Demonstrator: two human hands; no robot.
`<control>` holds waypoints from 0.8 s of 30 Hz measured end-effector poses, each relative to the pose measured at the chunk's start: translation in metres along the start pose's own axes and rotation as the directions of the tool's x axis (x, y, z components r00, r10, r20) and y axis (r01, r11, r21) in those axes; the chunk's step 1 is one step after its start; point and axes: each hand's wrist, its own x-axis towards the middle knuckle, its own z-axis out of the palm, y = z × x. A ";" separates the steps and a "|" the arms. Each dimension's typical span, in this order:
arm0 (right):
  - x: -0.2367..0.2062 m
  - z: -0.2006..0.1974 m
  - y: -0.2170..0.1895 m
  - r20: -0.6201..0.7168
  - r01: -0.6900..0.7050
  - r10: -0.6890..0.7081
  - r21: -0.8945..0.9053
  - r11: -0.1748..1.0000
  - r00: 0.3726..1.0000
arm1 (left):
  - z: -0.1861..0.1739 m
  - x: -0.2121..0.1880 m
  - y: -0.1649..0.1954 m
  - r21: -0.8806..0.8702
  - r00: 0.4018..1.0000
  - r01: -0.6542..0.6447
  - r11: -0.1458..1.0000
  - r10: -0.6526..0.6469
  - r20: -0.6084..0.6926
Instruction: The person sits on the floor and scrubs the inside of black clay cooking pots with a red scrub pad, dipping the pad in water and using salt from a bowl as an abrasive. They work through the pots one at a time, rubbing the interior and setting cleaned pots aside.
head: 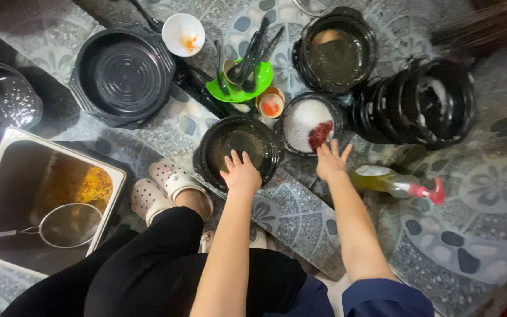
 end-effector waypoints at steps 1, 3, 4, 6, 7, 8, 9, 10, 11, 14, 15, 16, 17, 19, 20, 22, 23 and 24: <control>0.000 0.007 -0.007 0.056 -0.023 0.027 -0.065 0.998 0.998 | 0.000 0.001 -0.001 0.007 1.000 0.003 1.000 -0.003 0.025; -0.001 0.019 -0.019 0.135 -0.063 0.076 -0.097 0.993 0.988 | -0.002 0.001 -0.001 0.022 0.997 0.005 1.000 -0.007 0.081; -0.003 0.024 -0.024 0.158 -0.087 0.096 -0.065 0.994 0.983 | -0.004 0.001 -0.001 0.023 0.995 0.012 1.000 -0.014 0.096; -0.008 0.033 -0.032 0.205 -0.117 0.112 0.012 0.993 0.972 | -0.008 0.001 0.002 0.024 0.992 0.019 1.000 -0.022 0.122; -0.012 0.034 -0.036 0.230 -0.124 0.108 0.059 0.990 0.967 | -0.010 0.000 0.003 0.029 0.991 0.020 0.999 -0.023 0.129; -0.016 0.035 -0.039 0.253 -0.132 0.102 0.105 0.986 0.962 | -0.013 0.000 0.004 0.034 0.991 0.021 0.999 -0.025 0.133; -0.019 0.033 -0.041 0.248 -0.142 0.087 0.214 0.966 0.965 | -0.014 -0.001 0.006 0.039 0.990 0.021 0.999 -0.026 0.138; -0.023 0.032 -0.043 0.241 -0.151 0.073 0.321 0.935 0.968 | -0.015 -0.002 0.006 0.037 0.989 0.023 0.999 -0.028 0.142; -0.025 0.030 -0.043 0.229 -0.155 0.060 0.424 0.892 0.972 | -0.016 -0.003 0.006 0.033 0.989 0.024 0.999 -0.028 0.143; -0.027 0.024 -0.041 0.132 -0.201 0.154 0.744 0.638 0.979 | -0.018 -0.003 0.007 0.036 0.989 0.021 0.999 -0.026 0.147; -0.027 0.023 -0.040 0.000 -0.138 0.198 0.720 0.681 0.980 | -0.019 -0.003 0.007 0.040 0.988 0.021 0.999 -0.027 0.151; -0.027 0.024 -0.039 -0.134 -0.077 0.229 0.686 0.724 0.964 | -0.020 -0.004 0.007 0.043 0.988 0.020 0.999 -0.026 0.152; -0.026 0.026 -0.038 -0.266 -0.022 0.249 0.642 0.766 0.931 | -0.020 -0.004 0.008 0.045 0.988 0.019 0.999 -0.026 0.153; -0.023 0.033 -0.040 -0.143 -0.139 0.227 0.457 0.879 0.963 | -0.022 -0.005 0.007 0.044 0.987 0.019 0.999 -0.025 0.158; -0.021 0.037 -0.043 -0.084 -0.183 0.225 0.347 0.920 0.971 | -0.024 -0.006 0.007 0.039 0.987 0.017 0.999 -0.023 0.161; -0.013 0.047 -0.053 -0.070 -0.219 0.263 0.374 0.901 0.962 | -0.027 -0.007 0.006 0.038 0.987 0.010 0.999 -0.016 0.163; -0.008 0.051 -0.059 -0.064 -0.233 0.277 0.386 0.893 0.959 | -0.028 -0.008 0.005 0.038 0.987 0.008 0.999 -0.014 0.159; 0.000 0.054 -0.064 -0.085 -0.215 0.297 0.506 0.835 0.951 | -0.030 -0.008 0.005 0.036 0.988 0.011 0.999 -0.016 0.153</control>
